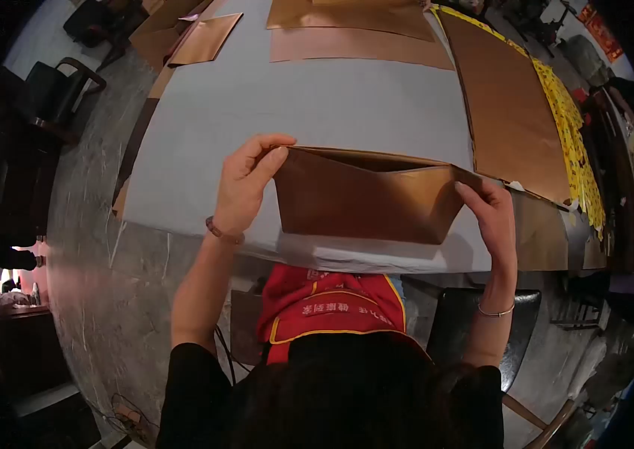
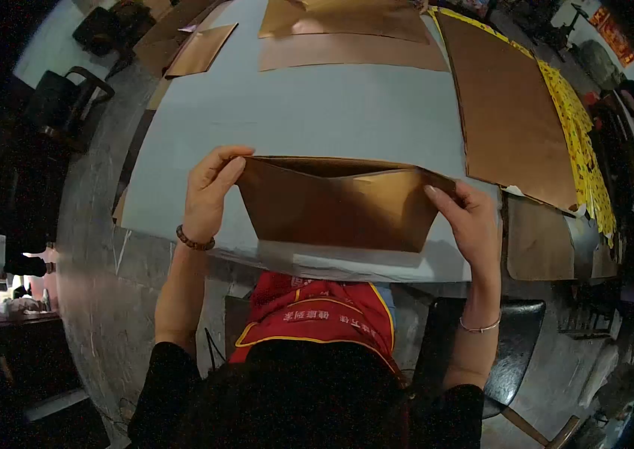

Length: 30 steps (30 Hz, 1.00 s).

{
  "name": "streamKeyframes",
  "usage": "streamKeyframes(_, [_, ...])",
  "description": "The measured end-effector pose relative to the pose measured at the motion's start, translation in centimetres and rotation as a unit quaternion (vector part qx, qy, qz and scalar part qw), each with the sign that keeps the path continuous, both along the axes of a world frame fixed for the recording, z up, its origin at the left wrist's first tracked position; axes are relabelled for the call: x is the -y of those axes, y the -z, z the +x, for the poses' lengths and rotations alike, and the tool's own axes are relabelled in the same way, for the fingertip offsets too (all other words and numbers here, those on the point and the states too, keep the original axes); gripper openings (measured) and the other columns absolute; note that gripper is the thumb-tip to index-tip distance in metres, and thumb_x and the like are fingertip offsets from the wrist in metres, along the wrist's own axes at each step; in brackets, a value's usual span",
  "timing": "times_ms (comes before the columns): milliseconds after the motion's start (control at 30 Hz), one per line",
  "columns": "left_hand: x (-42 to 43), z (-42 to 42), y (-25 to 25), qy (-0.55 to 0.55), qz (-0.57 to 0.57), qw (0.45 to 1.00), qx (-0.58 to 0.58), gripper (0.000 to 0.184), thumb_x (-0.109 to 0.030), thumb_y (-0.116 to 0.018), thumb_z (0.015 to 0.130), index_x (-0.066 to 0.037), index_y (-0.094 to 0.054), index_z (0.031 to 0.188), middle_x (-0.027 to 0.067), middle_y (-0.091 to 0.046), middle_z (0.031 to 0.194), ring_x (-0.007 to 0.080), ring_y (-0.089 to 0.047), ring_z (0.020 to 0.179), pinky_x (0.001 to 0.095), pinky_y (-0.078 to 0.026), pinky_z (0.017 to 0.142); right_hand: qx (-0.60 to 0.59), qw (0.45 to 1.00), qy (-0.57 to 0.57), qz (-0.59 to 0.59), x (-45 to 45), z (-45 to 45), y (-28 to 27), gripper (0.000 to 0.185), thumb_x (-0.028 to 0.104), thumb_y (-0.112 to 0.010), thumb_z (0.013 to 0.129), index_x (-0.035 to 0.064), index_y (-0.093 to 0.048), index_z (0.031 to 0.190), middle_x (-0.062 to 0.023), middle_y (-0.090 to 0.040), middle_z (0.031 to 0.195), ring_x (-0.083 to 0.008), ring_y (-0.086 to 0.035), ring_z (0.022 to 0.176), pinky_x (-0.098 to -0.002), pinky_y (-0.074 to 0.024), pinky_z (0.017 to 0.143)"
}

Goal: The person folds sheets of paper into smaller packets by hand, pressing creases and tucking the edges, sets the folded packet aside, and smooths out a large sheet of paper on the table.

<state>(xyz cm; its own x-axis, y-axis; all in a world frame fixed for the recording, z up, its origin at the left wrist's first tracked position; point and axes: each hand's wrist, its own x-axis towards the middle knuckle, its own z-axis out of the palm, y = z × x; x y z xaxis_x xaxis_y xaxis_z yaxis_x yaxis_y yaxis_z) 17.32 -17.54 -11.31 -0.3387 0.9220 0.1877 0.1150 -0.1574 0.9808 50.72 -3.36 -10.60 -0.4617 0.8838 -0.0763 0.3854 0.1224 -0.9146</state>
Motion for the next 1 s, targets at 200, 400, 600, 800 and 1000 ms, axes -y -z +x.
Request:
streamKeyframes(200, [-1.8,-0.3,7.4,-0.006,-0.135,0.984,0.117,0.034,-0.016,-0.051,0.096,-0.007,-0.053,0.128,-0.0006,-0.059,0.087,0.0069,-0.053,0.082,0.0239,-0.044,0.075,-0.066,0.976,-0.002,-0.210,-2.0,-1.5,6.3,0.024,0.023,-0.058,0.093,0.0026,-0.063,0.105,0.0009,-0.062,0.100,-0.0079,-0.054,0.088,-0.0243,-0.0443,0.078])
streamKeyframes(400, [-2.3,1.0,12.5,-0.073,-0.161,0.982,0.071,0.039,-0.015,-0.050,0.096,-0.005,-0.048,0.134,0.0011,-0.059,0.096,0.0087,-0.053,0.089,0.0248,-0.044,0.082,-0.195,0.941,0.023,-0.274,-1.2,-2.1,11.1,0.030,0.021,-0.053,0.096,0.0021,-0.054,0.119,-0.0031,-0.060,0.113,-0.0107,-0.055,0.102,-0.0282,-0.0453,0.088])
streamKeyframes(600, [-2.8,2.2,13.7,-0.101,-0.090,0.991,-0.016,0.037,-0.012,-0.049,0.096,-0.001,-0.051,0.131,0.0046,-0.061,0.108,0.0109,-0.054,0.098,0.0242,-0.043,0.088,-0.221,0.935,0.092,-0.263,-0.1,-2.7,10.7,0.034,0.018,-0.061,0.091,0.0024,-0.052,0.120,-0.0075,-0.059,0.109,-0.0145,-0.055,0.103,-0.0282,-0.0447,0.089])
streamKeyframes(800, [-3.1,2.3,12.6,-0.069,-0.098,0.992,0.031,0.034,-0.012,-0.047,0.098,-0.002,-0.052,0.131,0.0021,-0.060,0.114,0.0088,-0.053,0.101,0.0237,-0.042,0.090,-0.179,0.966,0.073,-0.174,-0.5,-2.5,10.6,0.032,0.013,-0.065,0.087,0.0041,-0.055,0.116,-0.0045,-0.061,0.097,-0.0115,-0.057,0.089,-0.0255,-0.0466,0.079])
streamKeyframes(1000, [-2.8,2.3,13.2,-0.062,-0.089,0.993,0.048,0.032,-0.013,-0.046,0.099,-0.002,-0.054,0.128,0.0012,-0.060,0.112,0.0084,-0.054,0.098,0.0237,-0.043,0.088,-0.189,0.963,0.092,-0.167,-0.5,-2.2,12.2,0.016,0.012,-0.064,0.089,0.0020,-0.063,0.101,-0.0012,-0.061,0.092,-0.0084,-0.056,0.084,-0.0231,-0.0462,0.076])
